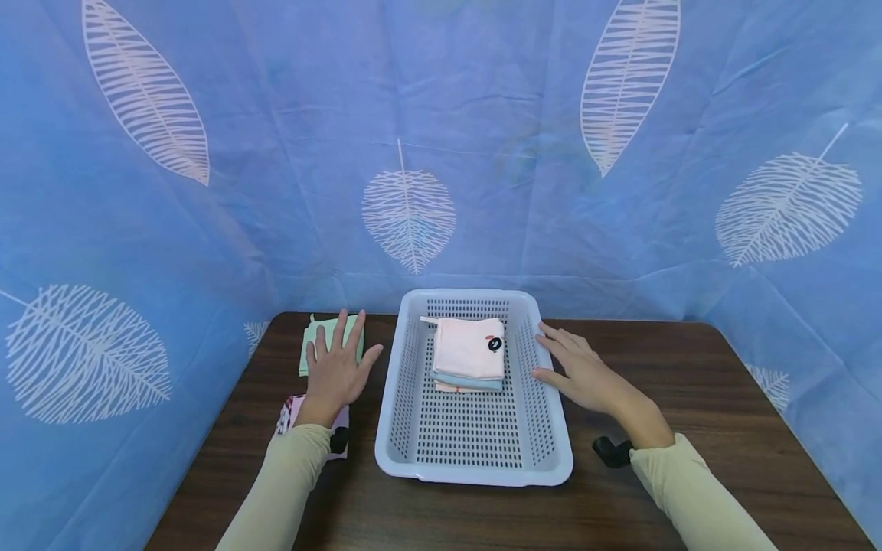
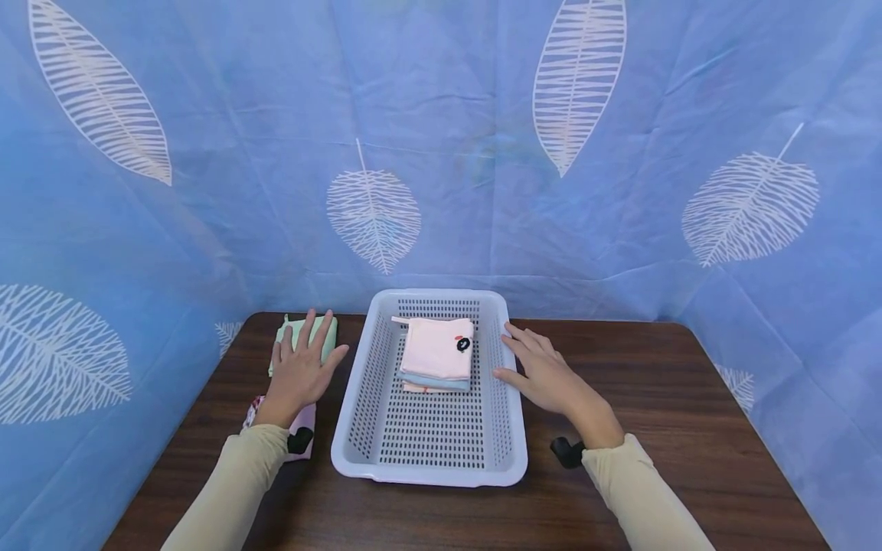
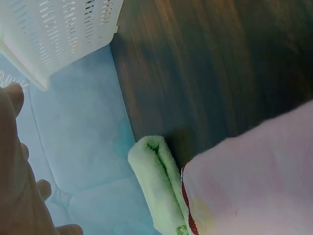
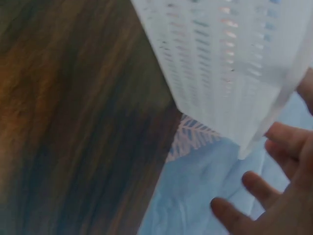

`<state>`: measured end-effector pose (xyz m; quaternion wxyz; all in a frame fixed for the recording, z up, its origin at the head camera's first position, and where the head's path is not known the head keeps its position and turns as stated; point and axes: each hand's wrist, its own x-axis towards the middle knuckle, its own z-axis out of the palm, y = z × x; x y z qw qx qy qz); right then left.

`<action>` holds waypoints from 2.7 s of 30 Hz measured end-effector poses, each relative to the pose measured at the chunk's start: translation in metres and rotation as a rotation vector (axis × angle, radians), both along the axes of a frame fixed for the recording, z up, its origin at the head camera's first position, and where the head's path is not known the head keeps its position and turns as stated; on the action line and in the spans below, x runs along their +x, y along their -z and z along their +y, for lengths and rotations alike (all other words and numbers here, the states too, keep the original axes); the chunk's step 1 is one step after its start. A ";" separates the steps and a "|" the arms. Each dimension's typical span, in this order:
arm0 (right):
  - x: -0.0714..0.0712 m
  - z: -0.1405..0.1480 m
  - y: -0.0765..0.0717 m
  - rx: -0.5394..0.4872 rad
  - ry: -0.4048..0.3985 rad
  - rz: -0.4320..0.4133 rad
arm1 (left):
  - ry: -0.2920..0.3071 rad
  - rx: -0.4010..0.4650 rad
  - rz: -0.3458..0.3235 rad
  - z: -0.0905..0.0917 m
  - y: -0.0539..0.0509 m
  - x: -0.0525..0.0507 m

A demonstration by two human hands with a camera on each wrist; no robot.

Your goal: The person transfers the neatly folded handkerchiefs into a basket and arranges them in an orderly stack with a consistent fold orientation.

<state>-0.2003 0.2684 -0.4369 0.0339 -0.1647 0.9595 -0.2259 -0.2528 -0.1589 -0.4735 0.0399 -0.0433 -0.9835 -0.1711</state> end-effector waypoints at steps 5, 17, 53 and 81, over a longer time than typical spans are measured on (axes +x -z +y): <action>-0.002 0.004 0.009 -0.043 -0.011 0.033 | -0.018 0.005 -0.036 -0.002 0.001 0.002; -0.008 0.007 0.030 -0.225 -0.005 0.032 | -0.041 0.036 -0.099 -0.010 0.011 0.016; -0.007 0.010 0.047 -0.405 -0.024 0.013 | -0.199 0.091 -0.222 -0.044 0.027 0.046; -0.006 0.010 0.049 -0.383 -0.028 0.024 | -0.277 0.067 -0.306 -0.069 0.030 0.061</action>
